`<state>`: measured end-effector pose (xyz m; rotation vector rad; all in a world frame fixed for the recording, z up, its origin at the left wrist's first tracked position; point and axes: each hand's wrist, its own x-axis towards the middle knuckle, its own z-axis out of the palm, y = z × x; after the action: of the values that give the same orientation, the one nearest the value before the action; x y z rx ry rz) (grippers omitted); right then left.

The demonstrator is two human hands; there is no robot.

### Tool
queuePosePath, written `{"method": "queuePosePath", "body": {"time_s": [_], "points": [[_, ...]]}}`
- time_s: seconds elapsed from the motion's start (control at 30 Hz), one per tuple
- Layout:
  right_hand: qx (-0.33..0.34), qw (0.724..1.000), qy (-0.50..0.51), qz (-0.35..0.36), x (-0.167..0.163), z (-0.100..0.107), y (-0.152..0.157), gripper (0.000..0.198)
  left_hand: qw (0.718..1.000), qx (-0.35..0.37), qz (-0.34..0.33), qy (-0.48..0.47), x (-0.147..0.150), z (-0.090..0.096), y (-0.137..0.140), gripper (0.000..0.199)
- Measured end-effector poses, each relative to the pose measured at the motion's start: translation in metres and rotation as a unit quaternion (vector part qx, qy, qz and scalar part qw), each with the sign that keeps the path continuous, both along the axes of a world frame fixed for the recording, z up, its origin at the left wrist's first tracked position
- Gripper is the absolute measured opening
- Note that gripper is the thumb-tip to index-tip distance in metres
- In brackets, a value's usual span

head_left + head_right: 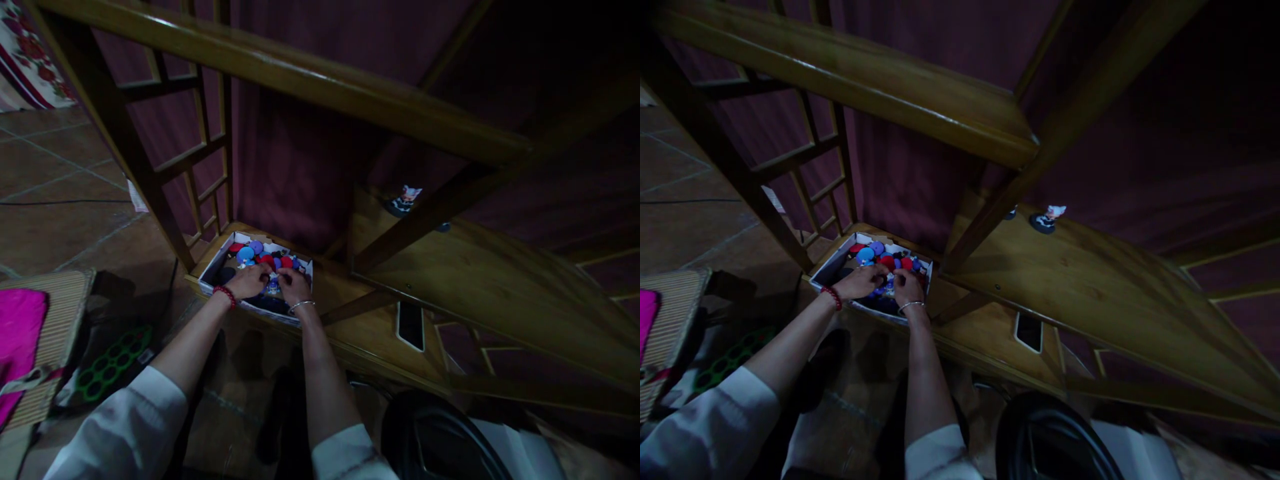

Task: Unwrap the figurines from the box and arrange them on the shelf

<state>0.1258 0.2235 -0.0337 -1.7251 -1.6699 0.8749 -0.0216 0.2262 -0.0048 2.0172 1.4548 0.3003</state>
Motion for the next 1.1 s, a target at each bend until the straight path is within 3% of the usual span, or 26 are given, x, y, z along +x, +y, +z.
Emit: {"method": "queuePosePath", "body": {"time_s": [0.23, 0.53, 0.83, 1.1], "points": [[-0.03, 0.999, -0.03, 0.013, 0.0, 0.004, -0.005, 0.024, 0.995, -0.048, -0.072, 0.042, 0.006, 0.004, -0.006, 0.03], [0.003, 0.995, -0.098, 0.027, 0.006, 0.004, -0.006, 0.029, 0.989, -0.07, -0.124, 0.047, 0.019, 0.004, -0.01, 0.034], [-0.015, 0.985, -0.16, 0.061, 0.009, 0.011, -0.005, 0.032, 0.994, -0.043, -0.091, 0.049, 0.018, 0.004, -0.008, 0.026], [-0.064, 0.958, -0.236, 0.146, 0.005, 0.016, -0.011, 0.031, 0.994, -0.047, -0.081, 0.056, 0.011, 0.002, -0.005, 0.027]]}}
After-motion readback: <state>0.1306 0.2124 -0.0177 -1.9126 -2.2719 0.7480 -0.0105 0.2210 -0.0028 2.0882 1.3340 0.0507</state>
